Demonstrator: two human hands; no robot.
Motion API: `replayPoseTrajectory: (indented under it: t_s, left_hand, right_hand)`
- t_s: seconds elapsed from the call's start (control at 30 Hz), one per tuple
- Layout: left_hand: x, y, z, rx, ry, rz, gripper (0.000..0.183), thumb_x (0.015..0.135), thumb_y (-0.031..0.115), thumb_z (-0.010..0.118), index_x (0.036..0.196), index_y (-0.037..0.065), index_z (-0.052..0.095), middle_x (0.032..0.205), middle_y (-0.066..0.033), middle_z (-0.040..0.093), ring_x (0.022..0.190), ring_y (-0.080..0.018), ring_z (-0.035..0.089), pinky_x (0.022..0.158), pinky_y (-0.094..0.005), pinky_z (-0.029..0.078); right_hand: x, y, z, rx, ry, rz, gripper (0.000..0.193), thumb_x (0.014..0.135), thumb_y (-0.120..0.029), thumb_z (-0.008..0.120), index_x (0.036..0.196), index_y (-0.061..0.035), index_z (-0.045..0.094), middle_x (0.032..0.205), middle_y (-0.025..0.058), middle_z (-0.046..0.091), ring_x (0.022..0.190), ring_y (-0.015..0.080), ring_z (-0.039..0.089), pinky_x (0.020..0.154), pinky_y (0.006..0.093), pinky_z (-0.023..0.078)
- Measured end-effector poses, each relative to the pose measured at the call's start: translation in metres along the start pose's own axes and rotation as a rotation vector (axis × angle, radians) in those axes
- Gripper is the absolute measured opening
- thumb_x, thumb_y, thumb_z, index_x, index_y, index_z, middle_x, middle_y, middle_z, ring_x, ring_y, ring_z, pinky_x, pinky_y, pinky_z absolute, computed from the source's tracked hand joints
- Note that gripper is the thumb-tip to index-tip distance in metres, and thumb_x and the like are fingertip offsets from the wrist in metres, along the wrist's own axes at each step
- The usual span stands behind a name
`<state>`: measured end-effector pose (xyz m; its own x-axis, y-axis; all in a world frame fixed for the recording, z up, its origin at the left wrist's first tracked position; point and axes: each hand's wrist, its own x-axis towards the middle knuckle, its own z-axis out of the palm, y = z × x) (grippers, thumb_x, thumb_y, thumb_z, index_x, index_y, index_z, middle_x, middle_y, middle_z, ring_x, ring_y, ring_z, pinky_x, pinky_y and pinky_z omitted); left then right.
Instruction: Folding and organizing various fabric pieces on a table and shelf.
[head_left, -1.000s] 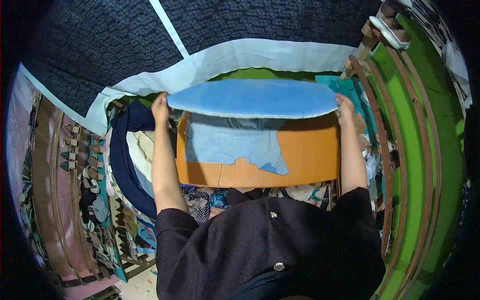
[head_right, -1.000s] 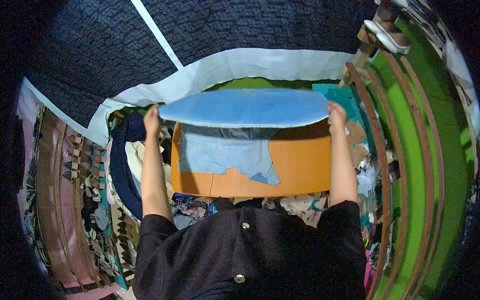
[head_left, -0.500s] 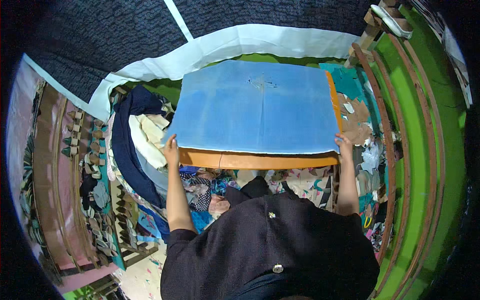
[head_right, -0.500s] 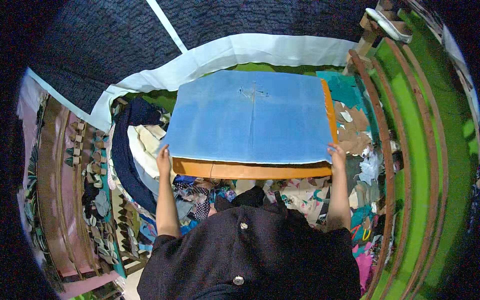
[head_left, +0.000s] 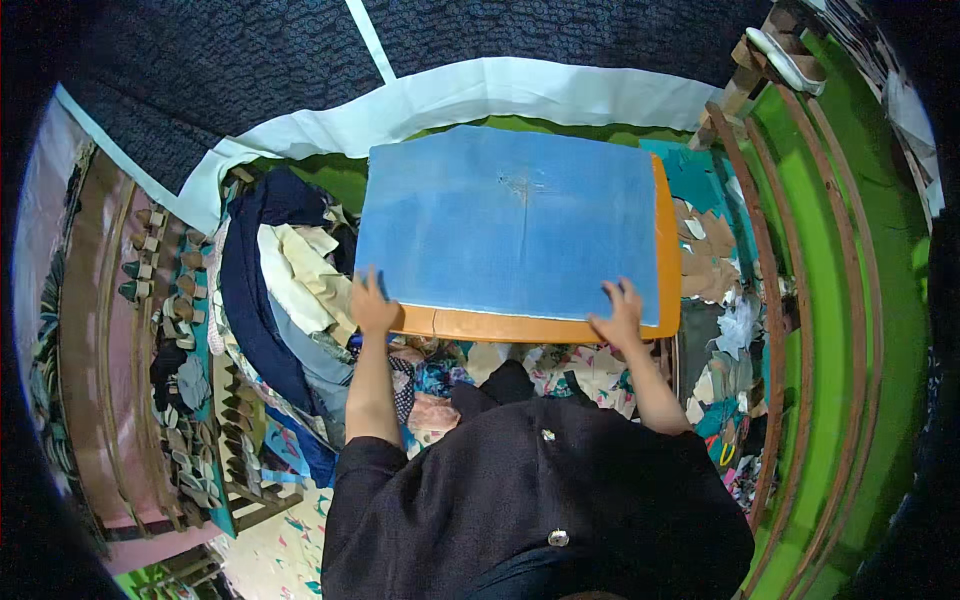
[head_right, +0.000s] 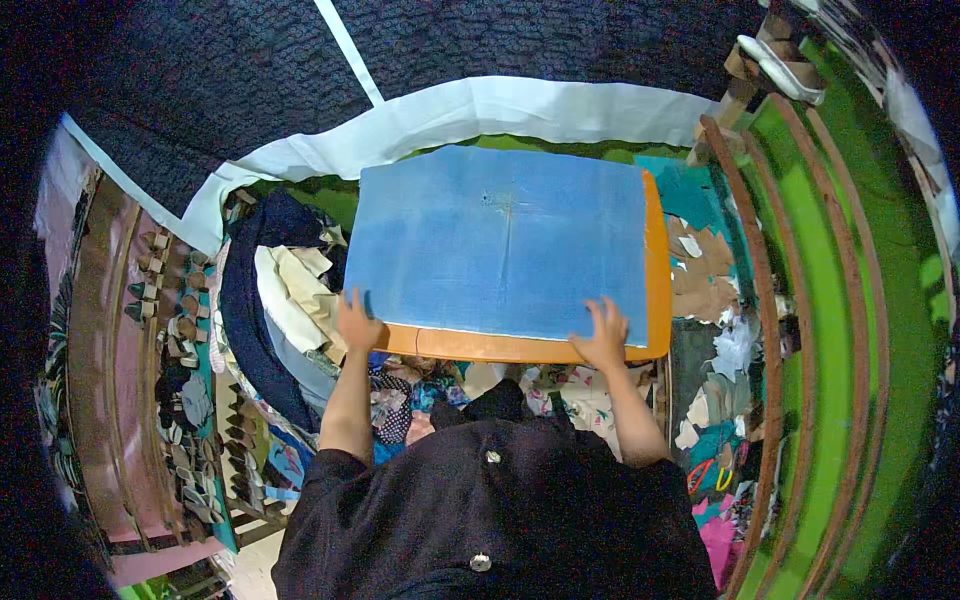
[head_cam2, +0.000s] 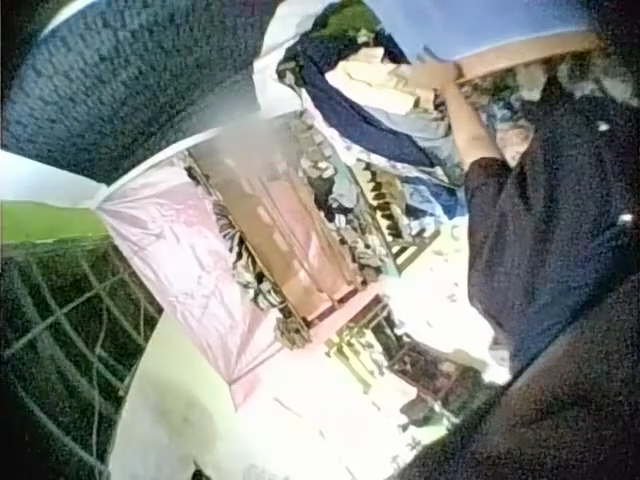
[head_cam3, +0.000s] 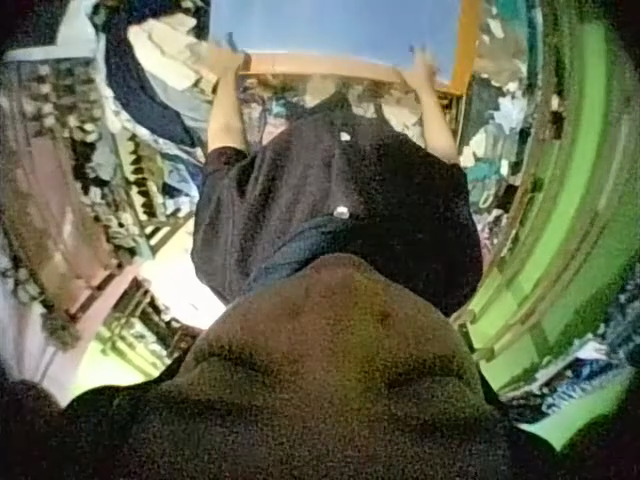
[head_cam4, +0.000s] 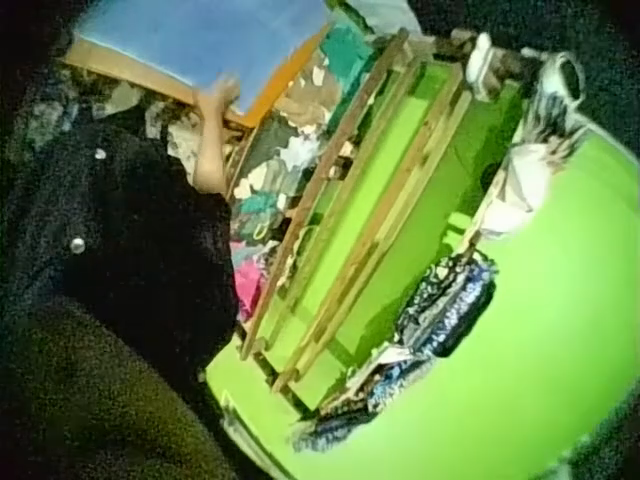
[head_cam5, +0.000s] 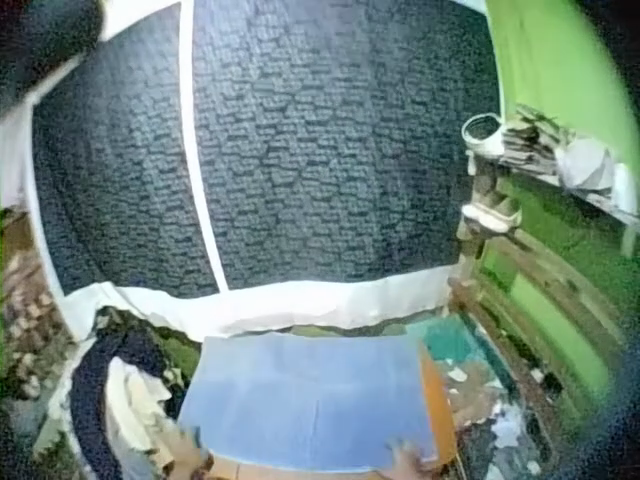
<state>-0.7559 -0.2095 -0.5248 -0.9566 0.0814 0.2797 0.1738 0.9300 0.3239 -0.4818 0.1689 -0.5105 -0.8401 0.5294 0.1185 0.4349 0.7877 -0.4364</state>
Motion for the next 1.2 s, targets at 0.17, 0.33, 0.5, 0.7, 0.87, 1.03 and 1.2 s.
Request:
replayPoseTrajectory:
  t_s: [0.17, 0.33, 0.5, 0.7, 0.87, 1.03, 1.2]
  left_hand:
    - [0.015, -0.01, 0.001, 0.067, -0.435, 0.367, 0.072, 0.064, 0.02, 0.061, 0.13, 0.019, 0.035, 0.133, -0.0165, 0.033, 0.122, -0.0347, 0.031, 0.099, -0.0508, 0.024]
    - [0.027, 0.013, -0.023, 0.206, -0.628, 0.398, 0.083, 0.063, 0.052, 0.067, 0.133, 0.023, 0.032, 0.135, -0.0136, 0.03, 0.125, -0.0307, 0.028, 0.099, -0.0591, 0.018]
    - [0.026, 0.015, 0.0, 0.205, -0.522, 0.412, 0.071, 0.069, 0.038, 0.067, 0.131, 0.023, 0.035, 0.132, -0.0121, 0.034, 0.122, -0.0284, 0.032, 0.099, -0.0584, 0.019]
    - [0.035, 0.015, 0.03, 0.097, -0.34, 0.602, 0.048, 0.067, 0.009, 0.063, 0.113, 0.015, 0.049, 0.114, -0.0066, 0.05, 0.108, -0.0244, 0.046, 0.095, -0.05, 0.031]
    - [0.039, 0.004, 0.039, -0.074, -0.201, 0.633, 0.035, 0.065, 0.004, 0.058, 0.1, 0.012, 0.056, 0.097, -0.0073, 0.058, 0.093, -0.027, 0.053, 0.084, -0.0401, 0.04]
    - [0.01, 0.008, 0.01, -0.118, -0.148, 0.612, 0.04, 0.062, 0.004, 0.058, 0.1, 0.011, 0.058, 0.099, -0.0078, 0.06, 0.094, -0.0253, 0.054, 0.09, -0.0417, 0.035]
    - [-0.022, 0.013, -0.042, -0.114, 0.018, 0.585, 0.048, 0.056, -0.002, 0.06, 0.101, 0.012, 0.055, 0.096, -0.0057, 0.057, 0.092, -0.0256, 0.053, 0.094, -0.0491, 0.03]
  right_hand:
    - [-0.002, -0.051, 0.022, -0.111, -0.297, -0.252, 0.063, 0.065, -0.034, 0.067, 0.121, -0.0132, 0.044, 0.128, 0.0203, 0.035, 0.121, 0.0353, 0.031, 0.097, 0.0553, 0.024]
    - [0.005, -0.041, 0.046, -0.155, -0.161, -0.318, 0.049, 0.073, -0.025, 0.06, 0.118, -0.0101, 0.047, 0.12, 0.0174, 0.044, 0.112, 0.032, 0.04, 0.096, 0.0498, 0.028]
    - [0.03, -0.025, 0.058, -0.231, 0.002, -0.432, 0.038, 0.07, -0.009, 0.056, 0.107, -0.0108, 0.054, 0.1, 0.0096, 0.055, 0.095, 0.0261, 0.052, 0.094, 0.0467, 0.032]
    - [0.045, -0.031, 0.039, -0.102, -0.176, -0.367, 0.041, 0.063, 0.005, 0.052, 0.1, -0.0107, 0.058, 0.096, 0.0072, 0.058, 0.094, 0.0246, 0.053, 0.098, 0.048, 0.027]
    - [0.034, -0.034, 0.026, -0.027, -0.08, -0.336, 0.038, 0.063, 0.004, 0.053, 0.097, -0.0117, 0.06, 0.089, 0.0059, 0.058, 0.091, 0.024, 0.055, 0.099, 0.0499, 0.025]
    - [0.013, -0.035, 0.009, -0.009, -0.038, -0.292, 0.041, 0.06, 0.006, 0.053, 0.097, -0.0117, 0.06, 0.09, 0.0055, 0.059, 0.092, 0.0224, 0.055, 0.1, 0.0494, 0.023]
    - [-0.012, -0.045, -0.021, 0.089, 0.174, -0.259, 0.042, 0.058, 0.009, 0.048, 0.094, -0.0095, 0.059, 0.088, 0.0081, 0.059, 0.089, 0.0252, 0.055, 0.098, 0.0481, 0.023]
